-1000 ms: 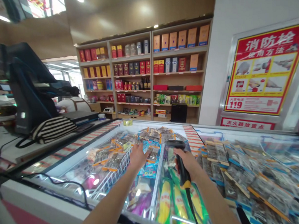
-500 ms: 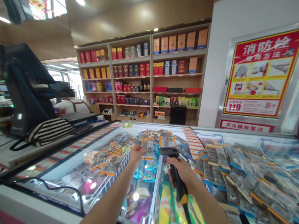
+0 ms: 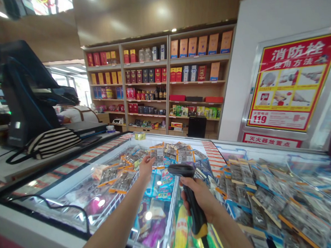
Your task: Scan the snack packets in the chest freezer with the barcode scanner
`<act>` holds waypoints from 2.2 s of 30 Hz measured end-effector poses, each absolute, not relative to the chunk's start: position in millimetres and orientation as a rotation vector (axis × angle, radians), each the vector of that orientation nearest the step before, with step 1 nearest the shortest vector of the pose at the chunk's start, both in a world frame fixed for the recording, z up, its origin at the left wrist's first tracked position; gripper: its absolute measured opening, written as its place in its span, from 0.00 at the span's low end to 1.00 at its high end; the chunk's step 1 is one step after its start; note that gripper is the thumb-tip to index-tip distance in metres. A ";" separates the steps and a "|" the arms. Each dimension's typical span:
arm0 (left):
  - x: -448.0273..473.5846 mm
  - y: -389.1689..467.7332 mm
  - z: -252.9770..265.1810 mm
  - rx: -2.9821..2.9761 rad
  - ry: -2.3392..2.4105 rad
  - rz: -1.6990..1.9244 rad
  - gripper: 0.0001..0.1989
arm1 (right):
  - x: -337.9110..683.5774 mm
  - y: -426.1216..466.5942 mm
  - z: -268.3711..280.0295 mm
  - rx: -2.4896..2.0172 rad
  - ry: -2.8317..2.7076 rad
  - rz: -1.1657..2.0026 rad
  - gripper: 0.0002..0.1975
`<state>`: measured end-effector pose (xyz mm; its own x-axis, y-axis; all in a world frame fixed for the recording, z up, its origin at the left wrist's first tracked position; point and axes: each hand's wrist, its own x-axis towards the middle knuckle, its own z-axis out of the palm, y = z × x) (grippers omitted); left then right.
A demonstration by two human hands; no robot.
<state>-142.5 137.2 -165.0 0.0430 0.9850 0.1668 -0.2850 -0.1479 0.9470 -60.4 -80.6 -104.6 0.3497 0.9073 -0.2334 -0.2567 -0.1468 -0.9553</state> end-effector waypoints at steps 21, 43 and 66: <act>-125.5 118.8 -153.8 1.108 0.866 1.287 0.10 | -25.4 -97.9 -90.4 -1.290 -0.584 0.968 0.09; 64.7 -57.9 -116.3 1.870 0.655 0.889 0.15 | 114.8 -245.2 -86.7 -1.316 -0.211 0.445 0.07; -241.4 116.1 -144.9 2.264 1.882 0.843 0.18 | -22.1 -78.8 -93.8 -1.292 -0.558 0.880 0.08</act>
